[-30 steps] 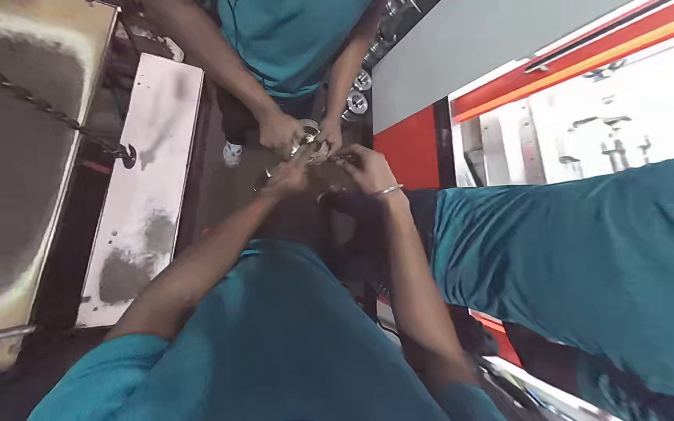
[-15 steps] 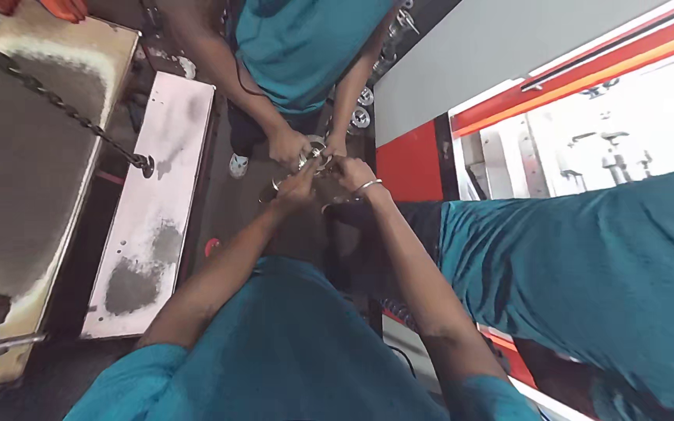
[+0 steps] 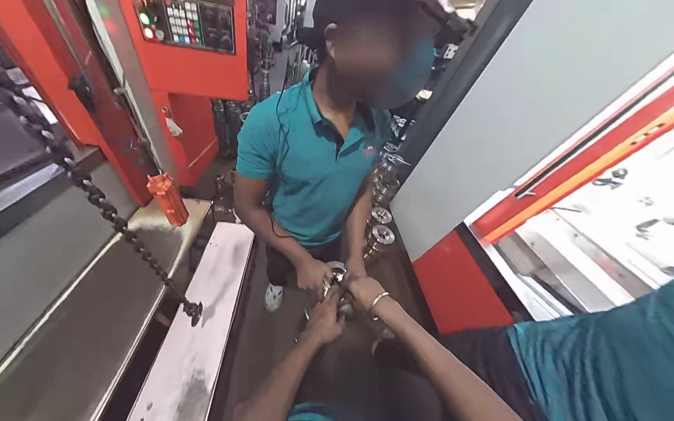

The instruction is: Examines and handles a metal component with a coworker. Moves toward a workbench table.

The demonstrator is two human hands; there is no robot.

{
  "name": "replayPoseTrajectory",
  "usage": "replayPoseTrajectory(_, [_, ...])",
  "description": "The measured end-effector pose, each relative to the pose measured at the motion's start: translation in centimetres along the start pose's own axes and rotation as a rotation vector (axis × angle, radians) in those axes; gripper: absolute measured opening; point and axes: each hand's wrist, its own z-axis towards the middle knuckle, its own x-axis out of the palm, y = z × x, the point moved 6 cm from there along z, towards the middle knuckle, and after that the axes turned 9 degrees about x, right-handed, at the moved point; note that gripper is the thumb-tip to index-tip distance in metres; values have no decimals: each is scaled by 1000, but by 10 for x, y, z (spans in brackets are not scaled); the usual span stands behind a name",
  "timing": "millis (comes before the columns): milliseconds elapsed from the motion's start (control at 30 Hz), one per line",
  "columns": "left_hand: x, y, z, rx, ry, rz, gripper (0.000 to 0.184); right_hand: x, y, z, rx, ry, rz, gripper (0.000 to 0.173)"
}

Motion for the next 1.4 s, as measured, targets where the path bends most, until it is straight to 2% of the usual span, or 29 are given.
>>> replayPoseTrajectory(133, [-1, 0, -1, -33, -7, 11, 73, -4, 1, -2, -14, 35, 16, 38])
replayPoseTrajectory(467, [13, 5, 3, 55, -152, -175, 78, 2, 5, -11, 19, 0, 59, 41])
replayPoseTrajectory(667, [7, -2, 6, -13, -191, -138, 78, -6, -2, -6, 73, 31, 100, 44])
replayPoseTrajectory(800, [10, -1, 2, -52, -153, -153, 88, -4, -2, -12, 111, 94, 49, 48])
replayPoseTrajectory(933, [2, -1, 7, -41, -102, -90, 88, -10, 0, -5, 72, 140, -8, 43])
replayPoseTrajectory(1100, [2, 0, 7, -52, -47, -84, 90, 0, -3, 5, 23, 173, 2, 51])
replayPoseTrajectory(1300, [-4, 2, 11, 61, 16, -151, 100, 11, -5, 15, 5, 155, 2, 49])
replayPoseTrajectory(1400, [0, 5, 13, 142, -46, -204, 103, 13, -5, 12, 62, 159, 45, 50])
